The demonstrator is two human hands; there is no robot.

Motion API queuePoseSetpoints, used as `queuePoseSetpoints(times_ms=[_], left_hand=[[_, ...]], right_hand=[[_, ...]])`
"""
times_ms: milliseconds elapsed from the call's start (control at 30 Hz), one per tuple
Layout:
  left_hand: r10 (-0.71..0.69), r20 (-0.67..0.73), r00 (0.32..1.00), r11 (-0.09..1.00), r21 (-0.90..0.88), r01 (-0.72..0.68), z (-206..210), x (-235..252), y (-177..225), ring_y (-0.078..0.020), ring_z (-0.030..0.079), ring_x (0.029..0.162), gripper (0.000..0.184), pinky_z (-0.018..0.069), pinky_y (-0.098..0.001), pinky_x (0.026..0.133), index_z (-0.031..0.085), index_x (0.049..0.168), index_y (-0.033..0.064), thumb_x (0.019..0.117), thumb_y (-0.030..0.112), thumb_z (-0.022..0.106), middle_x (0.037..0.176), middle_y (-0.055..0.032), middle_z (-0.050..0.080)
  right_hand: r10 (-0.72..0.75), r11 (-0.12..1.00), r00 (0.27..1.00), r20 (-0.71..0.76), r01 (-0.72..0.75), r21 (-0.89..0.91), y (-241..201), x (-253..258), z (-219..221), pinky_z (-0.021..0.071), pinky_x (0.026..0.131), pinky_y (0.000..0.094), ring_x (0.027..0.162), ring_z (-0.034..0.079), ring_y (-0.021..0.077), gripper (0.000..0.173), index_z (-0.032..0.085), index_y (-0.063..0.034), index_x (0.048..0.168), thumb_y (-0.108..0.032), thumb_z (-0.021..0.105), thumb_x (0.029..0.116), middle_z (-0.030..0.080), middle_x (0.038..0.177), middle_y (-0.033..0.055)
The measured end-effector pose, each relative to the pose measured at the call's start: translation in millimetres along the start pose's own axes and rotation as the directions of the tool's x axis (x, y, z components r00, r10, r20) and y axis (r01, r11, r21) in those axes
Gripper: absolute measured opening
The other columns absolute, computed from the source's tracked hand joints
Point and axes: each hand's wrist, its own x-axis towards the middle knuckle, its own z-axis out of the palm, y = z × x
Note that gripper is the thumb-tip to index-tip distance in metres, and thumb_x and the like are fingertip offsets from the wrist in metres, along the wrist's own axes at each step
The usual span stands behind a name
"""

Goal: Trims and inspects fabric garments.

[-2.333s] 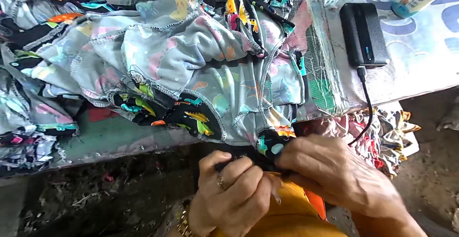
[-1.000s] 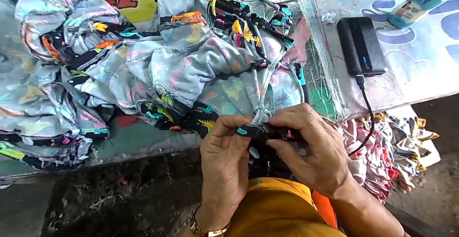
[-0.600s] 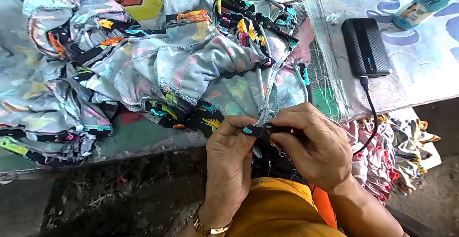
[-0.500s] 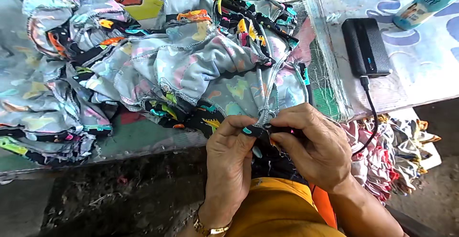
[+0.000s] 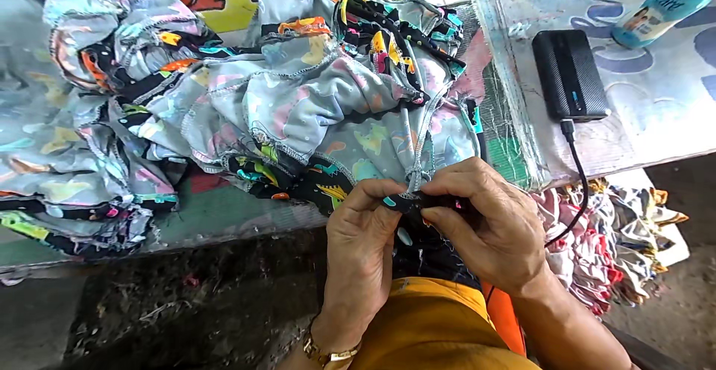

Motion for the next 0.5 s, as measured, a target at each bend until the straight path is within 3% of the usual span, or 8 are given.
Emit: queuePoseSetpoints(times_ms=[300,500], left_hand=[[-0.019,0.018,1.0,1.0,-0.002,0.02,-2.2,0.9,0.1,-0.0099,0.071,0.092,0.014,0.0594,-0.0288,0.088,0.073,0.108,0.0077,0.0984,0.015,0.068,0.099,-0.0063,0.073],[0.0,0.02,1.0,0.999,-0.035,0.0,-1.7,0.3,-1.0,-0.0102,0.071,0.092,0.015,0.0597,-0.0284,0.087,0.074,0.108,0.0068,0.0955,0.014,0.071,0.098,-0.0067,0.074]], right_hand=[[-0.017,0.998,1.0,-0.008,0.017,0.064,4.8,0.6,1.1,0.0564,0.077,0.0163,0.091,0.065,0.0045,0.01,0.068,-0.0014,0.104,-0.01,0.066,0.0991,0.067,0.1,0.0045],[-0.1,0.983,0.995,0.012,0.1,-0.15,-0.9,-0.8,-2.4,0.0527,0.073,0.0192,0.089,0.065,0.0086,0.014,0.067,-0.0046,0.107,-0.016,0.067,0.0997,0.067,0.1,0.0066]])
